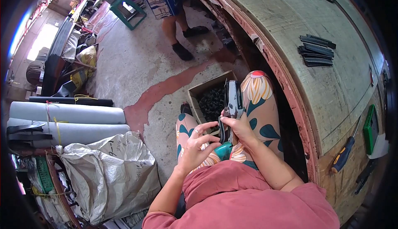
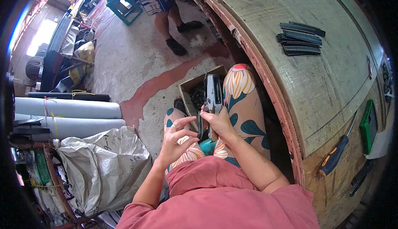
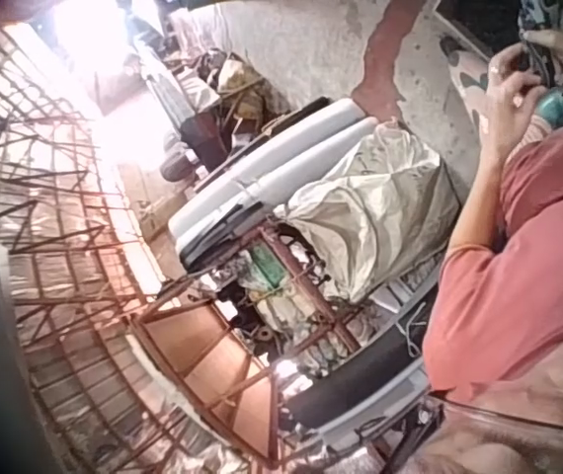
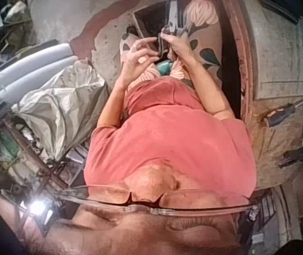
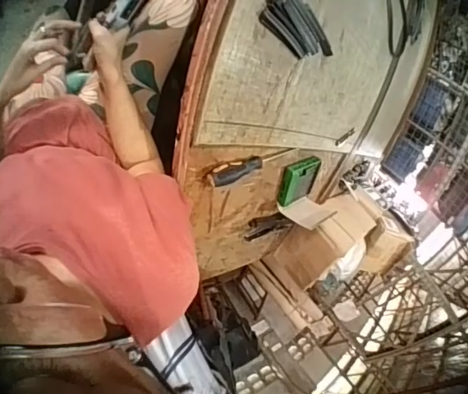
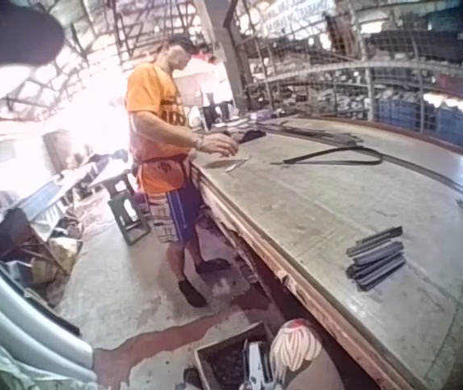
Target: Assembling small plastic components using a handheld tool in a workshop environment.
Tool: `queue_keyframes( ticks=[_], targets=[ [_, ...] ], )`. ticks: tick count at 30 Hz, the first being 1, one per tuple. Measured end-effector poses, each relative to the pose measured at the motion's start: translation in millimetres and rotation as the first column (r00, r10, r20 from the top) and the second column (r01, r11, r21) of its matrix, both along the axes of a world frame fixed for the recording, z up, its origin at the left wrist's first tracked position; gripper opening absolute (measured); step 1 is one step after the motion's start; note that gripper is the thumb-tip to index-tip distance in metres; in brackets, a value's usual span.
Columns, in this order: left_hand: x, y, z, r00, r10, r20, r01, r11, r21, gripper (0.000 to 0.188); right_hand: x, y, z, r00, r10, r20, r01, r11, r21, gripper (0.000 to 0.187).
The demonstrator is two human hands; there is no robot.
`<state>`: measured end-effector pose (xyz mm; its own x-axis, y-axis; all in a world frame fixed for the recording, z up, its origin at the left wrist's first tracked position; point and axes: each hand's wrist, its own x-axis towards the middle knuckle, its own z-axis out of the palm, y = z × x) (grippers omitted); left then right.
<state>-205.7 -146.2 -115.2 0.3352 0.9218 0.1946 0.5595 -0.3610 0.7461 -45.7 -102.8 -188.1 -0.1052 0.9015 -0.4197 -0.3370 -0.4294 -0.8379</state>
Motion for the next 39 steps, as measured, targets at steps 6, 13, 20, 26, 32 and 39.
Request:
queue_keyframes(
  ticks=[6, 13, 20, 26, 32, 39],
  targets=[
    [-4, 15, 0, 0.985, -0.019, 0.169, 0.030, 0.998, -0.062, 0.013, -3, -5, -7, 0.986, 0.169, -0.006, -0.169, 0.985, 0.045, 0.016],
    [-20, 33, -14, 0.606, 0.661, 0.444, -0.199, 0.666, -0.719, 0.017, -10, -9, 12, 0.988, 0.155, 0.021, -0.154, 0.946, 0.284, 0.021],
    [-18, 33, -30, 0.536, 0.705, 0.464, -0.075, 0.588, -0.806, 0.016, -9, -10, 10, 0.983, 0.114, 0.145, -0.175, 0.826, 0.536, 0.033],
    [-15, 32, -39, 0.555, 0.692, 0.461, -0.056, 0.584, -0.810, 0.014, -8, -11, 6, 0.983, 0.139, 0.121, -0.181, 0.848, 0.499, 0.032],
    [-13, 27, -32, 0.501, 0.737, 0.454, -0.022, 0.535, -0.844, 0.013, -8, -13, 13, 0.983, 0.144, 0.109, -0.173, 0.928, 0.329, 0.025],
    [-2, 21, -32, 0.479, 0.758, 0.443, -0.028, 0.518, -0.855, 0.014, -14, -13, -1, 0.986, 0.086, 0.146, -0.123, 0.956, 0.268, 0.020]
  ],
)
